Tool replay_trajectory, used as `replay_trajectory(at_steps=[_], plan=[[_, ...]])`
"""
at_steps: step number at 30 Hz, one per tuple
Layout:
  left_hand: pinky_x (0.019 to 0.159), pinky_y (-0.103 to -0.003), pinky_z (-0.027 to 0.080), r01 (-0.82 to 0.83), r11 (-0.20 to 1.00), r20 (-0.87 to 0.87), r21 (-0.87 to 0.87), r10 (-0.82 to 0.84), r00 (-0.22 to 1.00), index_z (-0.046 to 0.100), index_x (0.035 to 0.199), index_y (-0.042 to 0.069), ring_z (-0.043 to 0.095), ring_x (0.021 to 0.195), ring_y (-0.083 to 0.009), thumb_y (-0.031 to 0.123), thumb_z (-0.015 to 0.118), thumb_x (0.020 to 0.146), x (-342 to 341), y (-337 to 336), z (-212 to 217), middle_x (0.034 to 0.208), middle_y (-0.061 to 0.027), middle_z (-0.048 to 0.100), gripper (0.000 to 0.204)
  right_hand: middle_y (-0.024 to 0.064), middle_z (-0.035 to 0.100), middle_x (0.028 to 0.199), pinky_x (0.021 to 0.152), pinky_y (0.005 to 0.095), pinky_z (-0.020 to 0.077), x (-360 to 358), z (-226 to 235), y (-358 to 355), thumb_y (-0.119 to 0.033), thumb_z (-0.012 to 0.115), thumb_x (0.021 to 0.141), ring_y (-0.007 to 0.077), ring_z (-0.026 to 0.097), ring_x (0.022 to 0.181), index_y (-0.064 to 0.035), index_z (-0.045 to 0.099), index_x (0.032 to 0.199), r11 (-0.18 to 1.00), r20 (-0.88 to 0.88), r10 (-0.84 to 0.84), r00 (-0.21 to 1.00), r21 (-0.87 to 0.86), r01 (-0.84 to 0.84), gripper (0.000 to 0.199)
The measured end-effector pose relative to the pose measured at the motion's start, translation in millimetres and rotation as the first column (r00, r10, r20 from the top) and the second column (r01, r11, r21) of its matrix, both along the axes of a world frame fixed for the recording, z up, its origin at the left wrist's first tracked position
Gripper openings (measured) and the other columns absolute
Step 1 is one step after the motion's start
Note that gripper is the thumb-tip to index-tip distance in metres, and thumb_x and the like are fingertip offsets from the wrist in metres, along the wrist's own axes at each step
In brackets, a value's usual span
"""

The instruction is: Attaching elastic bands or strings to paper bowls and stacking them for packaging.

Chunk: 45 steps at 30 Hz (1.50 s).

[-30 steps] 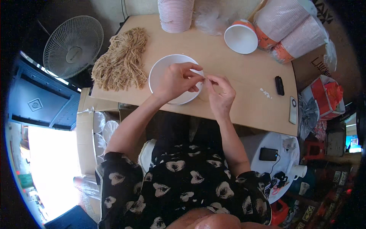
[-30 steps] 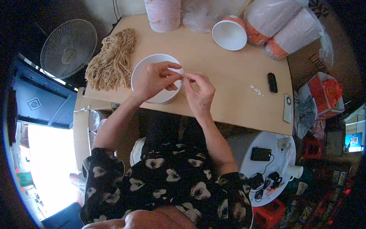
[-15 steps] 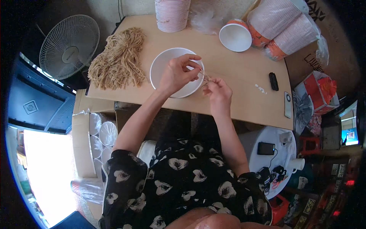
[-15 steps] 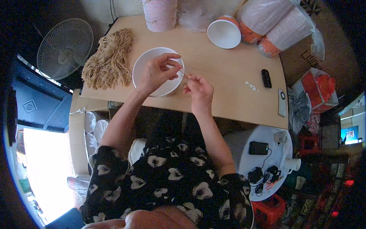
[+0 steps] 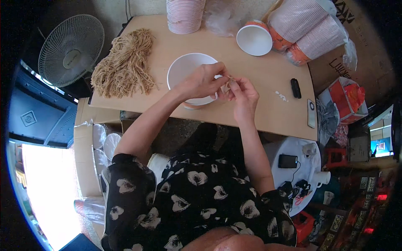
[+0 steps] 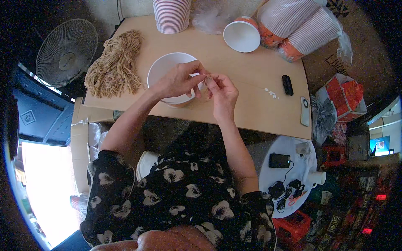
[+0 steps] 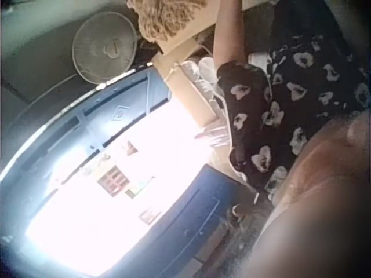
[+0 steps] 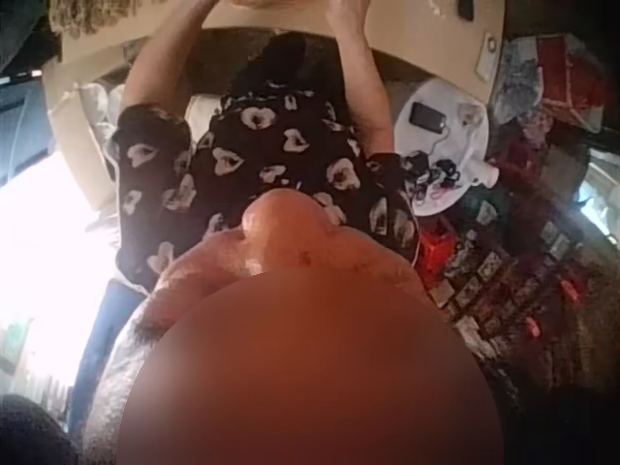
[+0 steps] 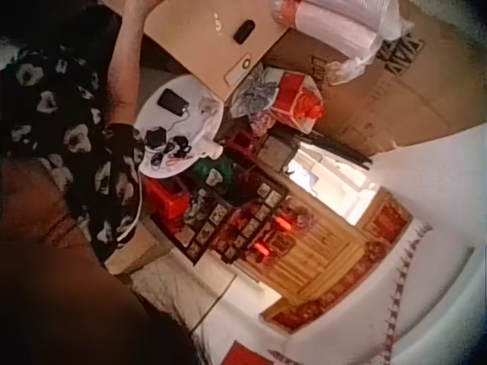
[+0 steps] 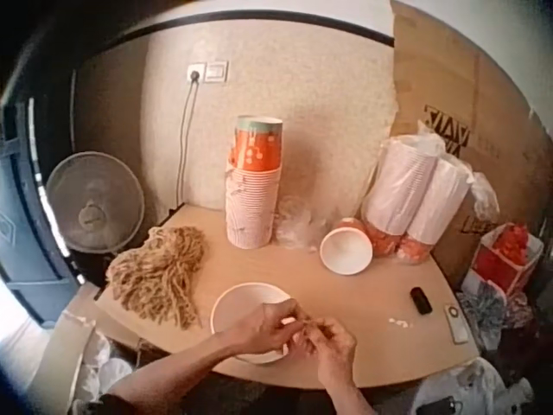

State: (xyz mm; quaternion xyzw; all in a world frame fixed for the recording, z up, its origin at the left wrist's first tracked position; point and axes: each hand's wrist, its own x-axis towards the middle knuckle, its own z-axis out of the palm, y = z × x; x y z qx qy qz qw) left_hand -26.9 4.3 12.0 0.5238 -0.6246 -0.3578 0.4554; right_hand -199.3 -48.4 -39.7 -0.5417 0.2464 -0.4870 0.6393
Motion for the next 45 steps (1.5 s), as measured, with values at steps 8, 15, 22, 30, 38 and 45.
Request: replay_trajectory(at_steps=[8,15,22,30,38,45], plan=[[0.057,-0.024,0.053,0.147,0.986,0.036,0.080,-0.150,0.988,0.058,0.100,-0.001,0.062,0.062,-0.0082,0.011,0.053,0.102,14.4,-4.5,-0.5,0.078,-0.0034,0.064,0.013,-0.0006,0.061,0.078,0.054,0.0194,0.0395,-16.8,16.2,-18.7,-0.010,0.066,0.095,0.0042,0.052,0.063,-0.0020,0.063,0.100,0.991,-0.102,-0.088,0.991,-0.109,0.077,0.010],[0.061,-0.024,0.054,0.080,0.990,-0.074,0.116,-0.072,0.995,0.059,0.099,-0.002,0.064,0.067,-0.0092,0.016,0.055,0.103,23.8,-3.0,-1.6,0.078,-0.0032,0.064,0.019,-0.0003,0.061,0.084,0.066,0.0213,0.0468,-2.8,8.9,-31.4,-0.010,0.066,0.094,0.0068,0.056,0.072,0.0003,0.063,0.111,0.965,-0.195,-0.195,0.961,-0.213,0.153,0.020],[0.061,-0.026,0.056,0.075,0.992,-0.202,0.105,-0.052,0.978,0.059,0.096,-0.005,0.069,0.067,-0.0125,0.007,0.054,0.100,40.1,-3.4,-8.4,0.076,-0.0089,0.067,0.014,-0.0015,0.065,0.091,0.078,0.0220,0.0468,13.6,25.4,-8.5,-0.012,0.070,0.093,0.0056,0.056,0.083,0.0042,0.069,0.104,0.954,-0.455,-0.123,0.882,-0.299,-0.021,0.019],[0.061,-0.025,0.055,0.103,0.985,-0.180,0.136,-0.078,0.981,0.059,0.097,-0.006,0.067,0.069,-0.0104,0.008,0.056,0.101,70.6,0.2,-0.2,0.077,-0.0071,0.067,0.015,0.0000,0.064,0.079,0.073,0.0220,0.0474,47.2,5.4,-28.8,-0.014,0.071,0.092,0.0076,0.058,0.074,0.0044,0.070,0.097,0.994,-0.221,0.100,0.970,0.057,-0.090,0.019],[0.064,-0.024,0.056,0.136,0.967,-0.241,0.215,-0.083,0.967,0.060,0.100,-0.004,0.066,0.070,-0.0101,0.012,0.056,0.102,88.0,-4.2,2.9,0.080,-0.0058,0.066,0.017,0.0034,0.065,0.094,0.076,0.0300,0.0512,62.1,31.7,-25.9,-0.010,0.079,0.080,0.0169,0.062,0.088,-0.0023,0.070,0.098,0.878,-0.323,-0.164,0.932,-0.479,-0.011,0.022],[0.062,-0.024,0.056,0.061,0.974,-0.232,0.220,-0.008,0.973,0.060,0.099,-0.006,0.067,0.069,-0.0104,0.008,0.057,0.100,86.6,-8.2,8.9,0.078,-0.0078,0.067,0.015,0.0052,0.066,0.097,0.079,0.0375,0.0520,68.0,32.1,-35.7,-0.007,0.083,0.070,0.0260,0.063,0.091,-0.0066,0.070,0.094,0.661,-0.415,-0.346,0.841,-0.744,-0.096,0.028]])
